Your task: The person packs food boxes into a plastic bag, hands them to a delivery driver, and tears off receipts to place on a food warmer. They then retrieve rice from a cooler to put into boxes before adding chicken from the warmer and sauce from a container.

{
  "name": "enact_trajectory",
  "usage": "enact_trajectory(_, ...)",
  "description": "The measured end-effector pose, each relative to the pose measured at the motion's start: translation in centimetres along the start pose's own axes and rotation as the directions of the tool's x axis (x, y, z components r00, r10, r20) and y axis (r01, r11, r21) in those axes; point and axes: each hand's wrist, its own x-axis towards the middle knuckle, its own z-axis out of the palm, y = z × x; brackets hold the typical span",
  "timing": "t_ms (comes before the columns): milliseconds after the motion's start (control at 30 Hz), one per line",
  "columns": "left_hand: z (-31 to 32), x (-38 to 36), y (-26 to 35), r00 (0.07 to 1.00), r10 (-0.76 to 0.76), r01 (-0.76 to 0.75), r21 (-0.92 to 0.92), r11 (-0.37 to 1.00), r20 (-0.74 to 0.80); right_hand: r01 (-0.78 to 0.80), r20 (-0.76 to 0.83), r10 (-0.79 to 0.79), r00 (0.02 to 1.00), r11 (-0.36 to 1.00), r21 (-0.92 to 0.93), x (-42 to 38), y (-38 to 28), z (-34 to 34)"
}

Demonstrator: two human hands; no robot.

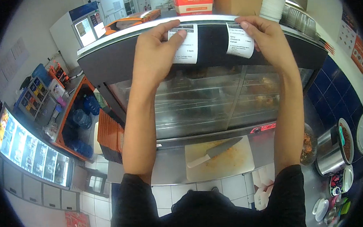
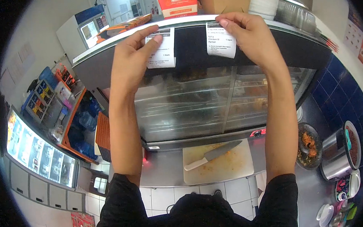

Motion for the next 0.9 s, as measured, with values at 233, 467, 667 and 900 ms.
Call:
enact_trajectory(233,0.0,0.7,0.1,0.989,0.150,-0.146,0.250,0.957,0.001,0.037,-0.026,-0.039,0.999,0.995,-0.098,-0.2,1.1,1.4)
enact_trajectory(467,0.1,0.4,1.1,0.732,0.660,-0.500,0.791,0.351,0.170,0.322,-0.066,-0.567,0.821,0.556,-0.767,-0.9,2.8,1.4)
enact_trajectory(667,0.4,0.6,0.7,0.668,0.711,-0.560,0.778,0.285,0.221,0.392,-0.082,-0.664,0.743,0.532,-0.751,-0.5,4.1,1.6)
enact_trajectory(900,2.3,1.1,-1.5,0.601,0.782,-0.489,0.850,0.197,0.165,0.368,-0.086,-0.640,0.764,0.541,-0.756,-0.4,4.0,2.1)
